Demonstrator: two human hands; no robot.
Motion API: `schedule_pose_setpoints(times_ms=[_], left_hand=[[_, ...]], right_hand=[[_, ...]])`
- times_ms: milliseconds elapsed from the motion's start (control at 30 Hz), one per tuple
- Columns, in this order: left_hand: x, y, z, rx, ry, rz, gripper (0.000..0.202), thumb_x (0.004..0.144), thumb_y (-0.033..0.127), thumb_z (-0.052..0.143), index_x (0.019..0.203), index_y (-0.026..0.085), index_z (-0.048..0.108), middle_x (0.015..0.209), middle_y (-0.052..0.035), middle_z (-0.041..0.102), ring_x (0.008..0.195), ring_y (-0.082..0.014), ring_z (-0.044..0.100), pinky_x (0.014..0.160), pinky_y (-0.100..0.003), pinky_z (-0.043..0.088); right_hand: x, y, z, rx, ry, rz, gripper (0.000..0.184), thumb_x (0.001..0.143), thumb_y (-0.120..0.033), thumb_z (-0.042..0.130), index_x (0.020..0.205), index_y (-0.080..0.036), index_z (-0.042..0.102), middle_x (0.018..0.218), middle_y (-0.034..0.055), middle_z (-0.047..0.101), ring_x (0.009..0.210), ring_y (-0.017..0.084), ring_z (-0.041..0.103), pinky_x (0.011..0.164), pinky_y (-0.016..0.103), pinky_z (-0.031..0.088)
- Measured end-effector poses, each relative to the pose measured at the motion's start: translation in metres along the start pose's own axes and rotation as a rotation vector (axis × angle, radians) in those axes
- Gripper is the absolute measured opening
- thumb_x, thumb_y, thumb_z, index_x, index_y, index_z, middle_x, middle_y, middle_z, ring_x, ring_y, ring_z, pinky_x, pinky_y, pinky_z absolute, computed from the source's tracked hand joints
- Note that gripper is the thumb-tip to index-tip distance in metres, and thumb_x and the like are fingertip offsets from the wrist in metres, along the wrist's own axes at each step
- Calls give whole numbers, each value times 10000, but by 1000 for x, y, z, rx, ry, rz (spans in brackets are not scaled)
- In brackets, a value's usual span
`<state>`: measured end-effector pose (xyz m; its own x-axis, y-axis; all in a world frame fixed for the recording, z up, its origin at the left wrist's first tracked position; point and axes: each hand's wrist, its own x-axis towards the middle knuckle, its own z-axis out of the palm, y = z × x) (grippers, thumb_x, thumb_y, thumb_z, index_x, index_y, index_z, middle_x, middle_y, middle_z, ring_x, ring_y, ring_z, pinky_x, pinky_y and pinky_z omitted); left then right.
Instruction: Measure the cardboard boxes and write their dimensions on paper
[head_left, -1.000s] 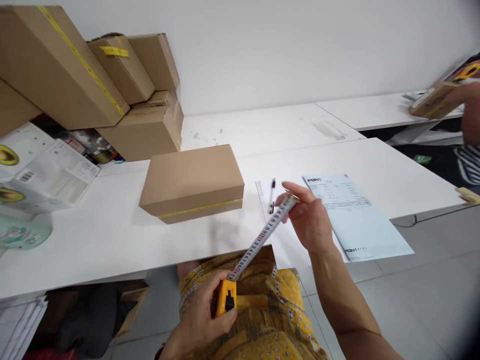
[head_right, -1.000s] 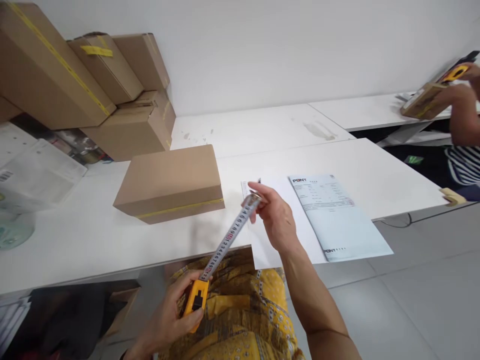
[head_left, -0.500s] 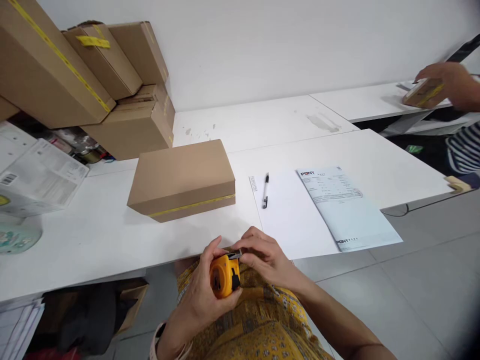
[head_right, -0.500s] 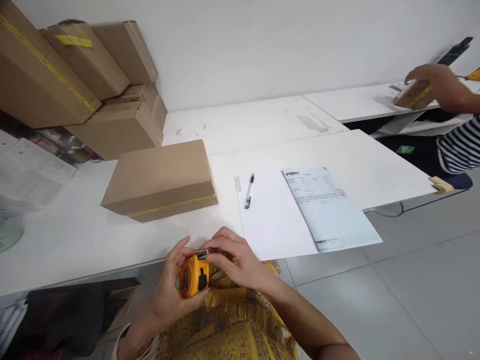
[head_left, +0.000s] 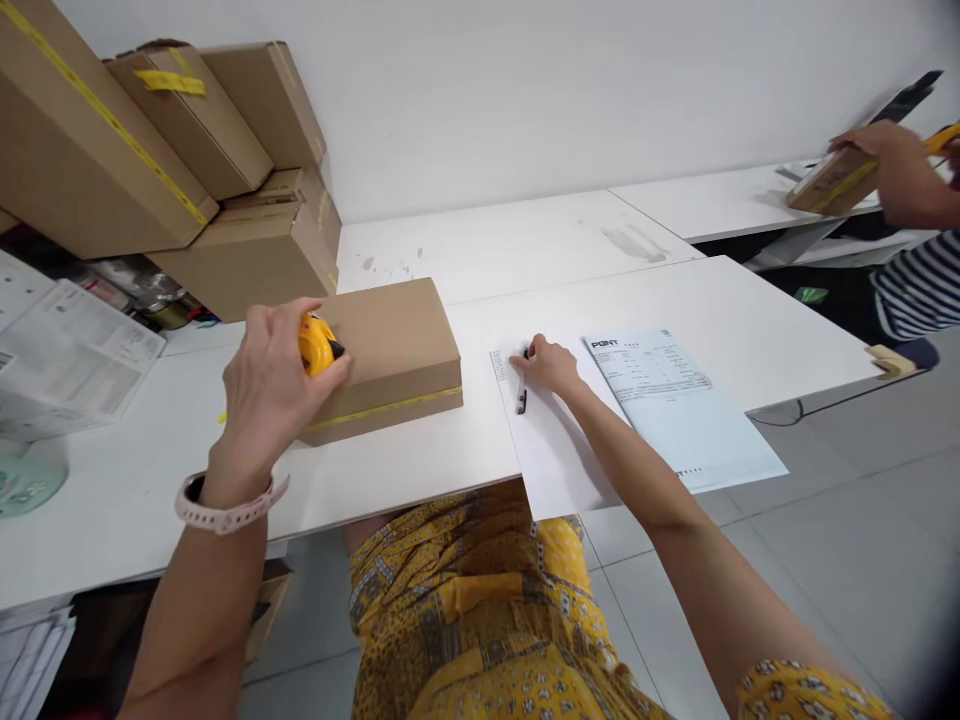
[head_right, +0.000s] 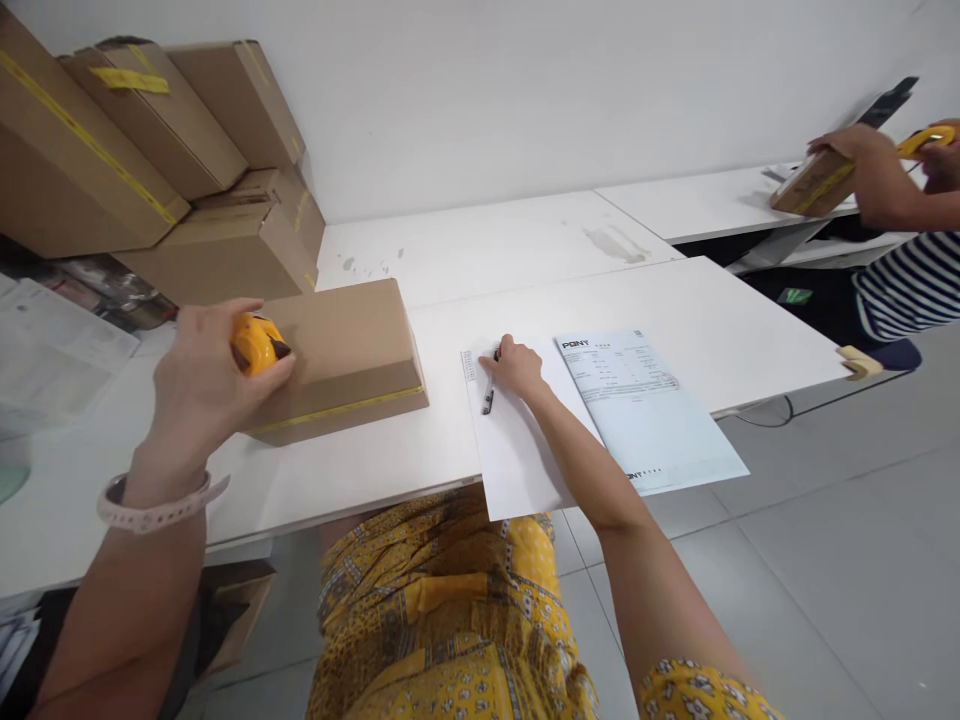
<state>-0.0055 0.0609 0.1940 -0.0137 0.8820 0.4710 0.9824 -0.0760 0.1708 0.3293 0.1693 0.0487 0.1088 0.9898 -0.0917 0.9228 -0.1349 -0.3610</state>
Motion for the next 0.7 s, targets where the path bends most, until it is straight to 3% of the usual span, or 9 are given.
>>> schedule_pose_setpoints(times_ms=[67, 133, 233, 333, 400, 500, 533, 600, 700], left_hand=[[13, -3, 10, 51, -44, -27, 476, 864, 383, 657, 1317, 263, 570, 1195, -118, 551, 1087, -368, 607, 860, -505, 537], [20, -8, 22, 72, -52, -25, 443, 878, 372, 632, 1299, 237, 597, 1215, -132, 557, 1106, -373, 601, 879, -528, 528], [25, -18, 37, 70, -24, 4, 413, 887, 330, 609, 1275, 191, 626, 1239, -140, 582, 1167, -374, 574, 953, -565, 491], [26, -27, 45, 12, 20, 20, 362, 899, 320, 591, 1226, 179, 656, 1242, -138, 625, 1208, -377, 556, 1008, -600, 444], [21, -24, 48, -29, 199, 94, 395, 886, 337, 622, 1249, 182, 639, 1339, -145, 598, 1279, -396, 512, 1052, -626, 402], [-2, 3, 57, -135, 549, 373, 450, 847, 251, 678, 1286, 185, 606, 1359, -138, 608, 1282, -360, 538, 1068, -585, 420], [-13, 18, 64, -208, 546, 503, 438, 858, 190, 653, 1293, 200, 596, 1280, -111, 661, 1230, -313, 589, 1049, -535, 459], [-37, 51, 87, -372, 325, 798, 411, 896, 116, 580, 1298, 198, 578, 1132, -69, 727, 1125, -231, 661, 1018, -428, 514], [-64, 92, 134, -358, -60, 938, 283, 969, 158, 501, 1224, 118, 617, 1202, -122, 720, 1168, -234, 657, 1076, -393, 484]], right_hand=[[4, -3, 3, -6, -34, -83, 207, 853, -294, 615, 1034, -195, 597, 917, 112, 713, 863, 283, 650, 705, 350, 426], [4, -1, 1, 111, -92, -152, 198, 826, -170, 577, 1010, -197, 645, 794, 77, 708, 816, 261, 657, 737, 362, 449], [0, 9, -7, 600, -240, -194, 200, 832, -182, 552, 965, -186, 701, 722, 57, 711, 760, 226, 674, 780, 384, 506], [-9, 22, -19, 1104, -330, -262, 244, 847, -287, 610, 1036, -172, 713, 916, 89, 762, 913, 234, 713, 894, 414, 536], [-17, 27, -23, 1244, -317, -309, 294, 820, -338, 700, 1071, -186, 695, 925, 73, 766, 994, 239, 712, 958, 424, 523], [-24, 26, -18, 1297, -245, -303, 350, 748, -390, 817, 1002, -225, 639, 771, 15, 744, 926, 220, 721, 906, 393, 535], [-25, 24, -14, 1303, -213, -281, 354, 742, -424, 824, 950, -232, 612, 725, 5, 729, 849, 207, 718, 840, 369, 542], [-25, 17, -1, 1306, -121, -212, 380, 783, -546, 762, 843, -237, 548, 621, -12, 679, 632, 162, 650, 670, 313, 510], [-22, 7, 20, 1302, -52, -117, 466, 857, -705, 571, 824, -243, 527, 503, -44, 565, 472, 125, 483, 541, 281, 402]])
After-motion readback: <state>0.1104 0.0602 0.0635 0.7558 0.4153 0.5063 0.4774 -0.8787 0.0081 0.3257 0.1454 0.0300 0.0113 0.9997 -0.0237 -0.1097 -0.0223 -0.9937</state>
